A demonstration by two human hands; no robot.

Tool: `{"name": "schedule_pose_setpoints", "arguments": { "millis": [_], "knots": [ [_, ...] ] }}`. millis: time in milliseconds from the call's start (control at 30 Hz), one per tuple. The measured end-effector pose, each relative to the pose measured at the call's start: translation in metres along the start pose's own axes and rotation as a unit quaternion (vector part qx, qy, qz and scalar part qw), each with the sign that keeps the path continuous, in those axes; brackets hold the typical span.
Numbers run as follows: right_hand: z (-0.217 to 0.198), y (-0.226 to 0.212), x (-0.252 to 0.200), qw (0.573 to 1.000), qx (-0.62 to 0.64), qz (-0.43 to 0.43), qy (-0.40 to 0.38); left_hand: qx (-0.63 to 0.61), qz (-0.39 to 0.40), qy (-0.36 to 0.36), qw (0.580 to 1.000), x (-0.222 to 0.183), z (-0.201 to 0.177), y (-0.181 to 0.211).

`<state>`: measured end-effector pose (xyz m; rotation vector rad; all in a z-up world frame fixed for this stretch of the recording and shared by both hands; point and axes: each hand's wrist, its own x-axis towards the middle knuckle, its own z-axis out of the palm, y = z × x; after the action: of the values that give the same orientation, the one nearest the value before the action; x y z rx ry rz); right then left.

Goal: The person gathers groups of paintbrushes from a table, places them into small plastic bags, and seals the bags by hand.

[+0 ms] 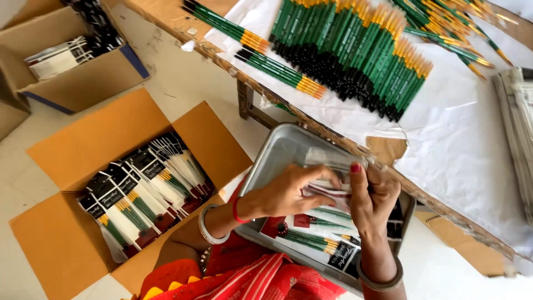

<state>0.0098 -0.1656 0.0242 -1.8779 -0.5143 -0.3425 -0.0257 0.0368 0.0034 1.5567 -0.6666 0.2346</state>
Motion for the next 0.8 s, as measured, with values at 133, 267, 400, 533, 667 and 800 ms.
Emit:
{"name": "schedule_pose_setpoints", "arguments": {
  "millis": [133, 267, 400, 533, 667, 800],
  "knots": [
    [0.009, 0.006, 0.002, 0.998, -0.037, 0.000, -0.048, -0.011, -0.035, -0.057, 0.998, -0.021, -0.010, -0.010],
    [0.026, -0.031, 0.073, 0.977, 0.048, -0.042, -0.204, -0.019, -0.021, -0.047, 0.999, -0.047, -0.009, -0.023],
    [0.078, -0.031, 0.147, 0.915, -0.222, -0.234, -0.241, -0.018, -0.090, -0.074, 0.993, -0.050, -0.005, -0.008],
    [0.143, -0.005, 0.184, 0.839, -0.402, -0.240, -0.276, -0.024, -0.123, -0.103, 0.987, -0.051, -0.005, -0.006],
    [0.163, -0.001, 0.193, 0.804, -0.463, -0.201, -0.314, -0.032, -0.131, -0.100, 0.986, -0.056, -0.009, -0.012],
    [0.169, 0.030, 0.184, 0.788, -0.462, -0.281, -0.294, -0.033, -0.095, -0.088, 0.991, -0.058, -0.011, -0.013]
  ]
}}
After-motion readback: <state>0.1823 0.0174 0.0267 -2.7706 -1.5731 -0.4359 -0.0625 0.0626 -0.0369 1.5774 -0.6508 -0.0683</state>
